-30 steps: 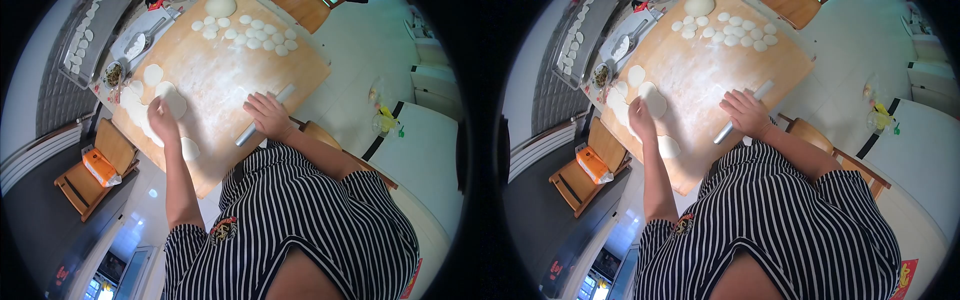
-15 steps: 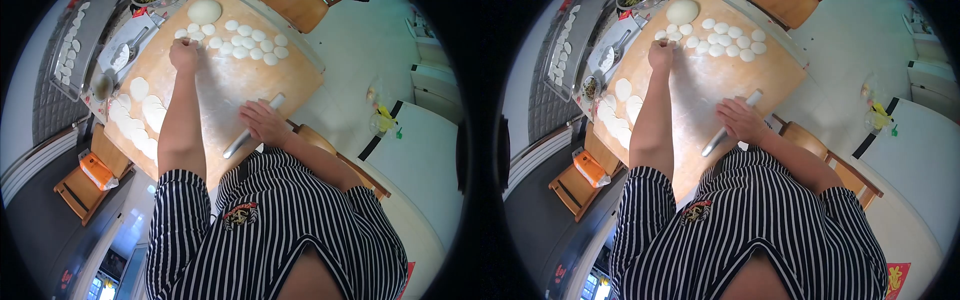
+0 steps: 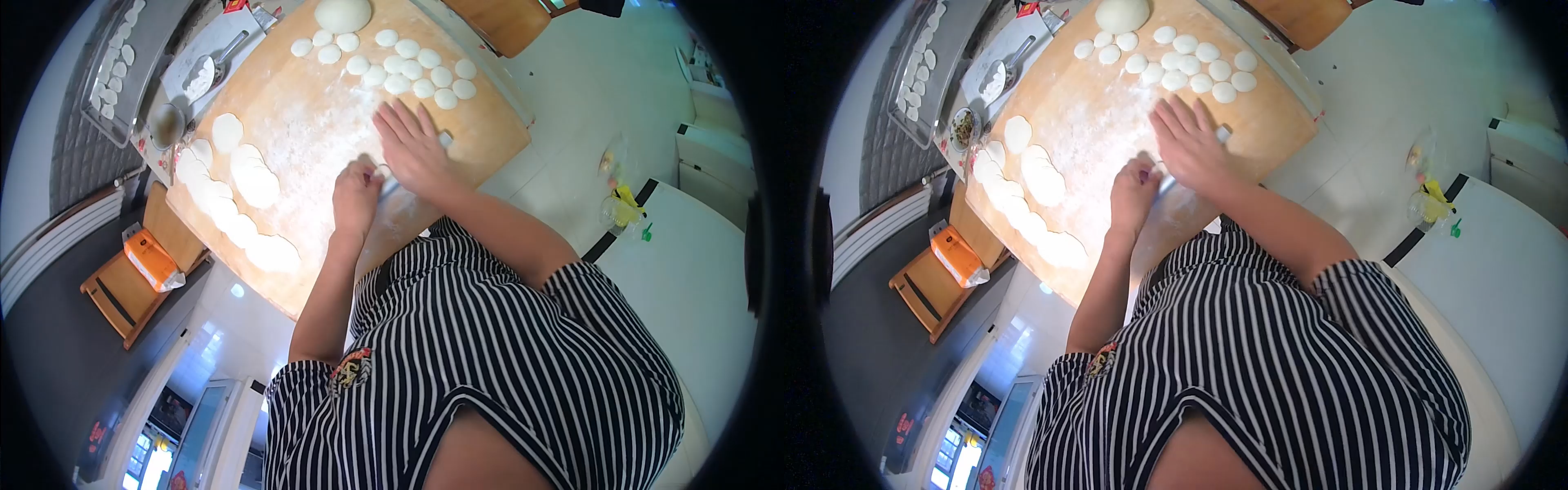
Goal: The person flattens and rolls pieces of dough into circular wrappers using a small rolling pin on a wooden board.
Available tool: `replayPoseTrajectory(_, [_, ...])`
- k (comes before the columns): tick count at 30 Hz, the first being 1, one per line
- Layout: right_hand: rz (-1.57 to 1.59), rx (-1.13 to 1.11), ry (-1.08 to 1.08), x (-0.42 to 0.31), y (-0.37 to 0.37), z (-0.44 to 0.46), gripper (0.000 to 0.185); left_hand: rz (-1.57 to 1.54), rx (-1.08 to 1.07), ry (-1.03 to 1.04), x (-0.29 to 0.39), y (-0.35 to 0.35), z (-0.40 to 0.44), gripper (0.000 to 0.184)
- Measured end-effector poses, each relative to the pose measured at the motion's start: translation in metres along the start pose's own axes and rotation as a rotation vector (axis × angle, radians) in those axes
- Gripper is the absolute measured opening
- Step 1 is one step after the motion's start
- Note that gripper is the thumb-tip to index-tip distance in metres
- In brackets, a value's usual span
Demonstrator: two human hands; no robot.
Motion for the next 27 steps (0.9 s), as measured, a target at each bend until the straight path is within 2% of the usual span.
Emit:
replayPoseTrajectory(3, [0.012, 0.047, 0.063, -0.002, 0.031, 0.036, 0.037, -0.047, 0.091, -0.067, -0.003, -0.019, 0.016, 0.014])
replayPoseTrajectory(5, [0.034, 0.079, 0.102, 0.002, 0.039, 0.044, 0.037, -0.007, 0.031, 0.006, -0.001, -0.015, 0.032, 0.015])
replayPoseTrajectory(7, [0.163, 0.089, 0.096, -0.001, 0.040, 0.040, 0.037, -0.113, -0.027, 0.288, 0.020, -0.006, 0.037, 0.014])
replayPoseTrajectory(8, [0.152, 0.090, 0.097, 0.001, 0.033, 0.029, 0.037, -0.069, -0.055, 0.397, 0.023, -0.003, 0.036, 0.015])
replayPoseTrajectory(9, [0.098, 0.023, 0.093, 0.001, 0.023, 0.009, 0.039, -0.079, -0.060, 0.405, 0.022, -0.004, 0.034, 0.015])
replayPoseTrajectory(12, [0.021, -0.049, 0.095, 0.003, 0.001, -0.054, 0.045, 0.049, -0.085, 0.362, 0.013, -0.010, 0.020, 0.023])
replayPoseTrajectory(14, [0.016, -0.055, 0.101, -0.001, 0.001, -0.060, 0.049, -0.066, -0.110, -0.012, -0.026, -0.017, 0.011, 0.027])
replayPoseTrajectory(15, [-0.004, -0.069, 0.097, -0.007, 0.003, -0.055, 0.052, -0.065, -0.112, -0.014, -0.029, -0.020, 0.008, 0.027])
replayPoseTrajectory(17, [-0.014, -0.106, 0.100, -0.022, 0.010, -0.036, 0.055, -0.201, -0.176, -0.173, -0.049, -0.019, -0.004, 0.023])
replayPoseTrajectory(19, [0.099, -0.050, 0.082, -0.035, 0.025, 0.006, 0.053, -0.117, -0.250, -0.154, -0.046, -0.016, 0.004, 0.020])
replayPoseTrajectory(22, [0.040, -0.016, 0.135, -0.034, 0.050, 0.035, 0.052, 0.132, -0.090, 0.189, -0.024, -0.028, 0.026, 0.015])
replayPoseTrajectory(23, [0.038, -0.015, 0.134, -0.034, 0.047, 0.033, 0.052, 0.130, -0.089, 0.190, -0.023, -0.028, 0.025, 0.015])
replayPoseTrajectory(25, [0.049, -0.113, 0.156, -0.034, 0.042, 0.020, 0.051, 0.182, -0.087, 0.349, -0.014, -0.026, 0.021, 0.016])
replayPoseTrajectory(27, [0.025, -0.125, 0.121, -0.033, 0.026, -0.026, 0.053, 0.169, -0.080, 0.317, -0.020, -0.032, 0.011, 0.017])
Point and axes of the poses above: each hand's wrist, its own z-axis towards the middle knuckle, its own y-axis out of the palm, x = y × z, the point moved 10 cm from there along z, towards the middle knuckle, and after that the axes turned 12 degrees about x, right-handed, at the moved point
